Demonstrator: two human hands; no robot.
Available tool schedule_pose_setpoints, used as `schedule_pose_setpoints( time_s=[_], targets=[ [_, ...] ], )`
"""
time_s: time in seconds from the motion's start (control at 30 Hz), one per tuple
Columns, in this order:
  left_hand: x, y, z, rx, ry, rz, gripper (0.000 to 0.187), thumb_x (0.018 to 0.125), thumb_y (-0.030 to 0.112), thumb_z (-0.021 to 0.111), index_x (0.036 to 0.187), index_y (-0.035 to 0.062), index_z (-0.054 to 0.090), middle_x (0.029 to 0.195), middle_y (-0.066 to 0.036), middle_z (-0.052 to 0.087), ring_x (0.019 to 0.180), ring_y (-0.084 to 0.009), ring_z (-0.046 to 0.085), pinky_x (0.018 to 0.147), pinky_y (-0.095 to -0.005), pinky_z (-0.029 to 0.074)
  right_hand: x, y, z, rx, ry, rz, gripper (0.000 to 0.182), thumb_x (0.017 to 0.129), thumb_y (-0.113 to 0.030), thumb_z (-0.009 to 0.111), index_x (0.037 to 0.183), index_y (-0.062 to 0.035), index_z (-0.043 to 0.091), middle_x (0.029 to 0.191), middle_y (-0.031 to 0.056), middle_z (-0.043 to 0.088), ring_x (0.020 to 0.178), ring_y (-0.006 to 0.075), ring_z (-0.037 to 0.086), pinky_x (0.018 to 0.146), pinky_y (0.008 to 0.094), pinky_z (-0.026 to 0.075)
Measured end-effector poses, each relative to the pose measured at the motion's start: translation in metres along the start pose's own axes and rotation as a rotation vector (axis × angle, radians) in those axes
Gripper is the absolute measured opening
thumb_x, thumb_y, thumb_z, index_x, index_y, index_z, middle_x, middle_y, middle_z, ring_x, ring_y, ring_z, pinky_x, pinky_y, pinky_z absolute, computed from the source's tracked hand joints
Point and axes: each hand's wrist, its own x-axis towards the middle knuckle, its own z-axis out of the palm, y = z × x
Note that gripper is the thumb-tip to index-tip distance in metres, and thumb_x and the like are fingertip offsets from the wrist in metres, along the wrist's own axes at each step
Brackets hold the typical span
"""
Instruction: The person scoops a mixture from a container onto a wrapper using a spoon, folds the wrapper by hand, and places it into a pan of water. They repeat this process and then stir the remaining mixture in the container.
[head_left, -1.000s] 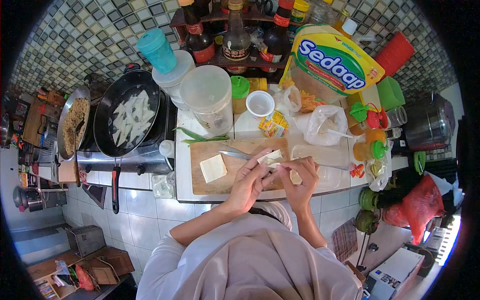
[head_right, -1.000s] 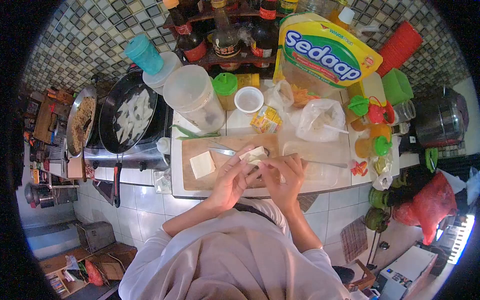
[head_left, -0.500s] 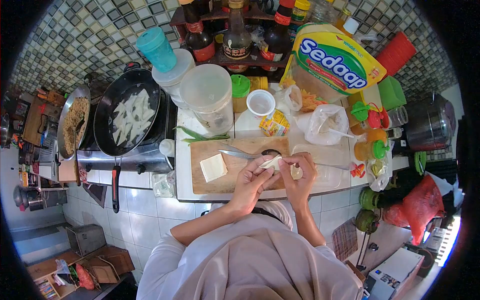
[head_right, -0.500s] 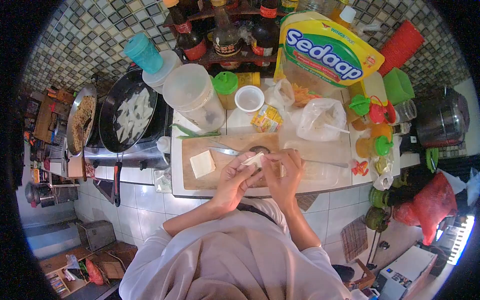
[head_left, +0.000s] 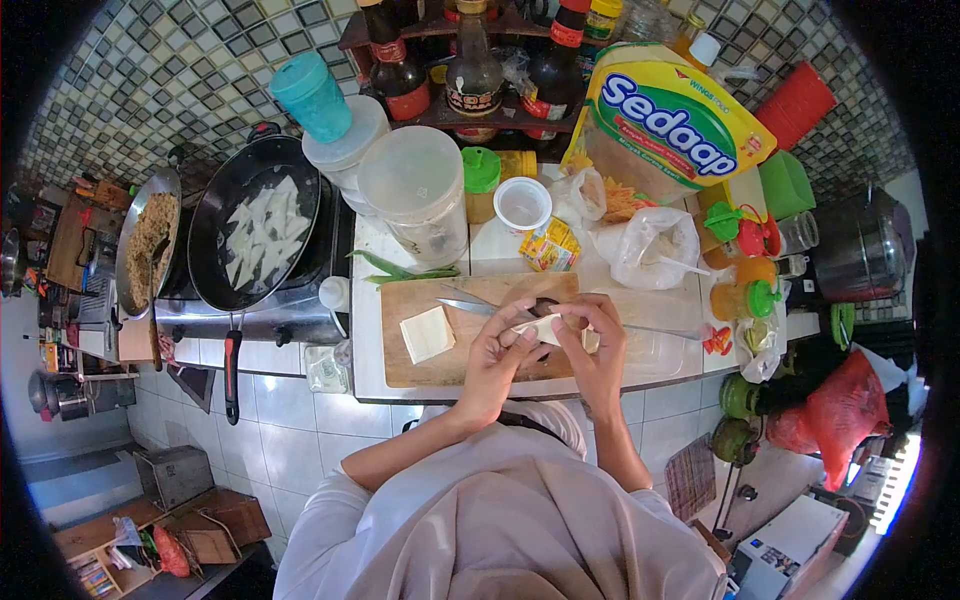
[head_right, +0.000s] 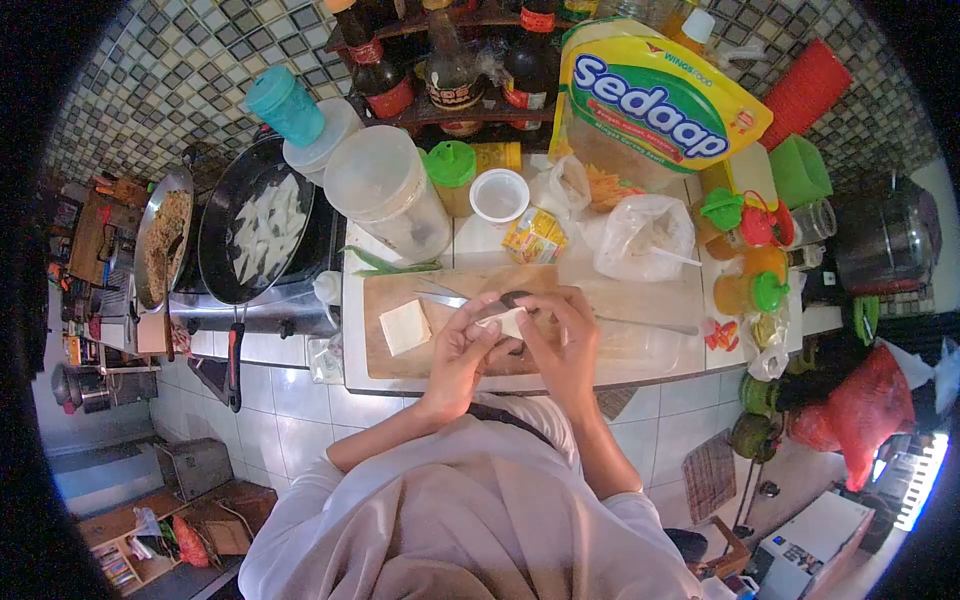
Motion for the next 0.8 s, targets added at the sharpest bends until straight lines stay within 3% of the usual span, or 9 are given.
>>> schedule_pose_setpoints(
  time_s=[0.13, 0.23, 0.3, 0.43, 0.5, 0.8],
  targets=[
    [0.001, 0.008, -0.001, 0.032, -0.022, -0.034, 0.039, 0.087, 0.010, 0.048, 0.123, 0.0017, 0.035, 0.098, -0.007, 0.058, 0.088, -0.0142, 0.057, 0.082, -0.0288, 0.047, 0.000, -0.002, -0.004, -0.019, -0.003, -0.012, 0.013, 0.070, -0.005, 0.062, 0.083, -0.0046, 0.063, 0.080, 0.0072, 0.056, 0.070, 0.0147, 0.047, 0.062, 0.0252, 0.036],
    [0.003, 0.016, -0.002, 0.098, -0.020, -0.025, 0.037, 0.086, 0.007, 0.049, 0.121, -0.0007, 0.038, 0.094, -0.008, 0.059, 0.085, -0.0110, 0.056, 0.078, -0.0253, 0.048, -0.003, -0.002, -0.004, 0.034, -0.057, 0.106, 0.011, 0.070, -0.004, 0.062, 0.081, -0.0035, 0.062, 0.077, 0.0053, 0.056, 0.067, 0.0122, 0.044, 0.061, 0.0239, 0.036],
    [0.005, 0.017, -0.006, 0.192, -0.047, 0.020, 0.029, 0.085, 0.009, 0.052, 0.112, -0.0022, 0.049, 0.095, -0.008, 0.059, 0.080, -0.0101, 0.056, 0.073, -0.0230, 0.047, -0.007, 0.000, 0.001, 0.278, -0.015, 0.277, 0.009, 0.072, -0.004, 0.062, 0.080, -0.0017, 0.061, 0.074, 0.0024, 0.056, 0.066, 0.0094, 0.040, 0.061, 0.0218, 0.034],
    [0.006, 0.021, -0.008, 0.246, -0.014, 0.074, 0.020, 0.084, 0.010, 0.054, 0.099, -0.0030, 0.058, 0.089, -0.006, 0.061, 0.074, -0.0087, 0.056, 0.070, -0.0216, 0.046, -0.012, 0.002, 0.005, 0.382, 0.010, 0.276, 0.008, 0.073, -0.004, 0.063, 0.080, -0.0005, 0.061, 0.075, 0.0004, 0.055, 0.067, 0.0078, 0.039, 0.061, 0.0205, 0.033],
    [0.006, 0.022, -0.008, 0.376, 0.023, 0.167, 0.017, 0.084, 0.010, 0.055, 0.094, -0.0033, 0.060, 0.083, -0.005, 0.061, 0.073, -0.0075, 0.056, 0.067, -0.0205, 0.045, -0.013, 0.006, 0.004, 0.349, -0.059, 0.232, 0.009, 0.076, -0.001, 0.060, 0.085, 0.0013, 0.058, 0.077, 0.0008, 0.054, 0.069, 0.0058, 0.045, 0.065, 0.0191, 0.036],
    [0.003, 0.026, -0.004, 0.430, 0.017, 0.192, 0.015, 0.082, 0.009, 0.058, 0.088, -0.0037, 0.062, 0.072, -0.001, 0.060, 0.063, -0.0022, 0.047, 0.055, -0.0166, 0.038, -0.016, 0.001, 0.003, 0.394, -0.048, 0.205, 0.009, 0.076, 0.000, 0.060, 0.084, 0.0018, 0.059, 0.078, 0.0015, 0.054, 0.069, 0.0063, 0.045, 0.064, 0.0191, 0.035]
  ],
)
